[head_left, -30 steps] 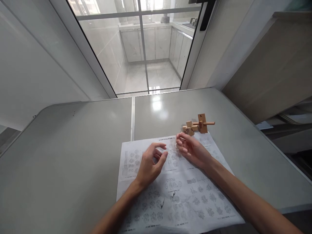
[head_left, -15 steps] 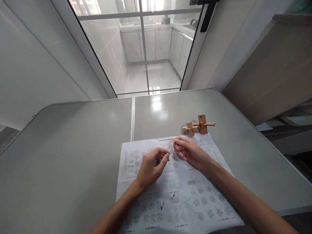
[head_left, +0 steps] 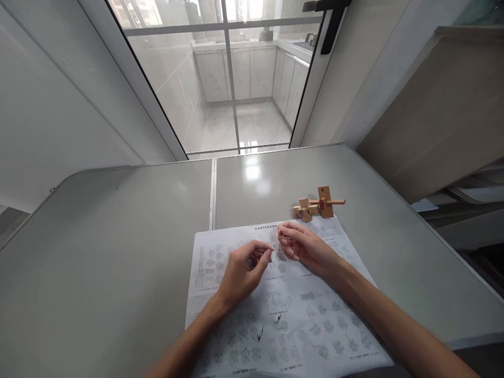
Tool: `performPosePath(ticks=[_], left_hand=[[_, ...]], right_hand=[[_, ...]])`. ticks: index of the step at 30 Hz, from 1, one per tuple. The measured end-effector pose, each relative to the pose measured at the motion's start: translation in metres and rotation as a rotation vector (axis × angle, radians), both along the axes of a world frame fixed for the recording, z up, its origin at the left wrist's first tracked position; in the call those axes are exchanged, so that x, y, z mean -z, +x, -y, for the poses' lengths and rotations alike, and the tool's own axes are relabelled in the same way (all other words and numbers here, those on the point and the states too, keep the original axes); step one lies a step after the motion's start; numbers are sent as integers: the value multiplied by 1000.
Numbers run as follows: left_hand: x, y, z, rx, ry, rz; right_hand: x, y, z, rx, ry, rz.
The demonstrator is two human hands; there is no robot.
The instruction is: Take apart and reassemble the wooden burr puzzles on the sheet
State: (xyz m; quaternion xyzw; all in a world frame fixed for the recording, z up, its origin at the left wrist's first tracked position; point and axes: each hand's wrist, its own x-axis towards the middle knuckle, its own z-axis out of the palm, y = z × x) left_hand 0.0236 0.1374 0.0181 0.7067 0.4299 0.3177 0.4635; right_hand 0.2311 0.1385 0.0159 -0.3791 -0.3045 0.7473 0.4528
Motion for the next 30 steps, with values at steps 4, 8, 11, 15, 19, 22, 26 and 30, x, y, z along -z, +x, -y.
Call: performPosePath(ticks=[4,8,11,15,19,22,26,30], left_hand=[[0,0,0,3,-6,0],[0,0,1,7,-19,-2],[0,0,1,10,-20,0],[0,0,0,15,-11,-4],[2,-1,0,16,-9,-3],[3,-1,0,16,-18,-6],[4,-1,0,14,-19,-8],[3,0,0,12,-16,-6]], right_hand=[[-1,0,0,-1,2,-3],[-2,-1,0,-2,0,-3],[-3,-1,0,2,-2,1],[-3,0,0,1,-1,-1],[-2,0,0,2,2,-5],[-3,0,0,6,1,-1],[-2,0,0,10,1,-5],[-1,0,0,8,3,-4]])
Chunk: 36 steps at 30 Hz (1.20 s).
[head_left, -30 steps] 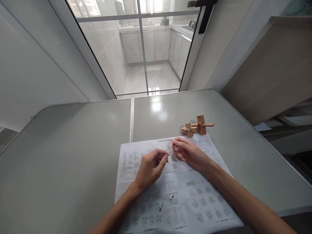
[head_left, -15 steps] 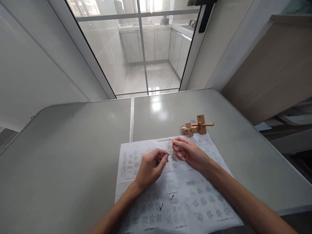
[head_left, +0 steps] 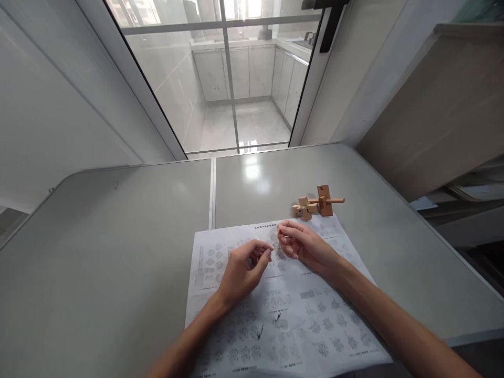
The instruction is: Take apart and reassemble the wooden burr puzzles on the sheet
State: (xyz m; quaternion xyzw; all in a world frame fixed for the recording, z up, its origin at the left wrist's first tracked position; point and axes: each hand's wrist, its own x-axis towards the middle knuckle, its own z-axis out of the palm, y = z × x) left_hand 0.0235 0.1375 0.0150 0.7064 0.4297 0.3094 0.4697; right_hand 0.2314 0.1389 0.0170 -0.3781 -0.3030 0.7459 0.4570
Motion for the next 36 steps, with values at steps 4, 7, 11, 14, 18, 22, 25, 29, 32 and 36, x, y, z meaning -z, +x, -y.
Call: performPosePath(ticks=[4,7,11,14,18,22,25,29,32,36], left_hand=[[0,0,0,-2,0,5],[1,0,0,1,2,7],[2,0,1,3,3,4],[3,0,1,2,1,1],[3,-1,0,1,2,-4],[1,0,0,4,7,-4],[1,0,1,4,8,-1],[1,0,0,4,7,-4],[3,0,0,6,7,-2],[3,0,1,7,14,-1]], right_hand=[[-1,0,0,2,-4,1],[-1,0,0,5,-9,1],[0,0,0,11,-4,-3],[1,0,0,10,-5,-2],[0,0,0,7,-8,-4],[-2,-1,0,2,-3,1],[-4,-1,0,3,-6,6],[-3,-1,0,9,-6,11],[-3,-1,0,9,-9,7],[-3,-1,0,11,-15,7]])
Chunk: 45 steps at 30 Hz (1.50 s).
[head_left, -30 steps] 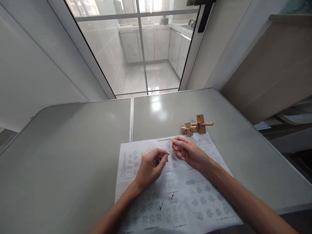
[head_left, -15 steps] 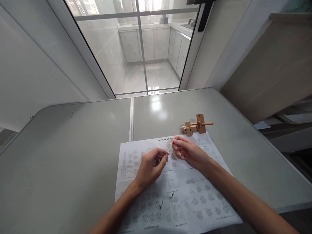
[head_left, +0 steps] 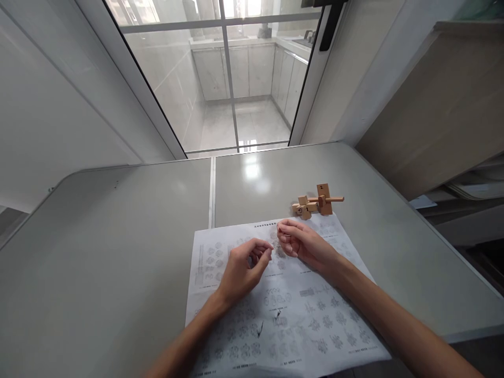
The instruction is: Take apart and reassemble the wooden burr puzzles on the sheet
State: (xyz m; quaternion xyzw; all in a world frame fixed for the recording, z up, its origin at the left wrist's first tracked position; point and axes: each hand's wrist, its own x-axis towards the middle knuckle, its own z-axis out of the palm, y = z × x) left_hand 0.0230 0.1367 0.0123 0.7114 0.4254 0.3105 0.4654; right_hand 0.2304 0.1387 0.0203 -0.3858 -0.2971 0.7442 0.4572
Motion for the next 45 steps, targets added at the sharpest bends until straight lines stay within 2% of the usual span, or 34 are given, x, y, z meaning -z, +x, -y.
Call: performPosePath(ticks=[19,26,31,37,45], left_hand=[[0,0,0,3,3,-9],[-2,1,1,-6,4,-13],[-4,1,1,-10,1,-6],[-4,1,1,-11,5,4],[-3,1,1,-2,-6,-2]], right_hand=[[0,1,0,-7,13,-9],[4,2,0,30,34,-34],[6,8,-1,169,70,-168],[5,23,-4,335,37,-275],[13,36,-7,434,9,-466]])
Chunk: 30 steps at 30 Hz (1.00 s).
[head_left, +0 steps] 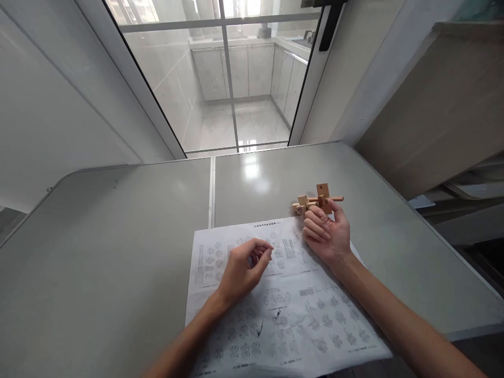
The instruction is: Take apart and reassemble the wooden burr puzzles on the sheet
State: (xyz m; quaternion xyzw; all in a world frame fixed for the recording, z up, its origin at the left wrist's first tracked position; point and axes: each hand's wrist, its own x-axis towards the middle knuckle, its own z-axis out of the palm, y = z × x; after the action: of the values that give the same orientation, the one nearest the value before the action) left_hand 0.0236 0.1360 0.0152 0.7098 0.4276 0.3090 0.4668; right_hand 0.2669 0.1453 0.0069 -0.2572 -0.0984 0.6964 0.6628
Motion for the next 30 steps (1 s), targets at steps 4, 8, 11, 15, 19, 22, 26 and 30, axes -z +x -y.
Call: performPosePath(ticks=[4,8,11,15,19,22,26,30], left_hand=[[1,0,0,1,0,0],[1,0,0,6,9,2],[0,0,0,2,13,-1],[-2,0,0,-2,13,-4],[-3,1,1,-1,5,-3],[-2,0,1,-3,0,-4],[0,0,0,-2,-4,-1],[-1,0,0,8,-6,2]], right_hand=[[3,3,-1,-4,27,-77],[6,6,-1,-21,37,-138],[8,8,-2,-15,35,-178],[9,10,-3,-8,31,-231],[12,11,-4,-6,37,-210],[13,12,-5,3,24,-212],[15,13,-6,7,-4,-238],[18,15,-7,1,14,-241]])
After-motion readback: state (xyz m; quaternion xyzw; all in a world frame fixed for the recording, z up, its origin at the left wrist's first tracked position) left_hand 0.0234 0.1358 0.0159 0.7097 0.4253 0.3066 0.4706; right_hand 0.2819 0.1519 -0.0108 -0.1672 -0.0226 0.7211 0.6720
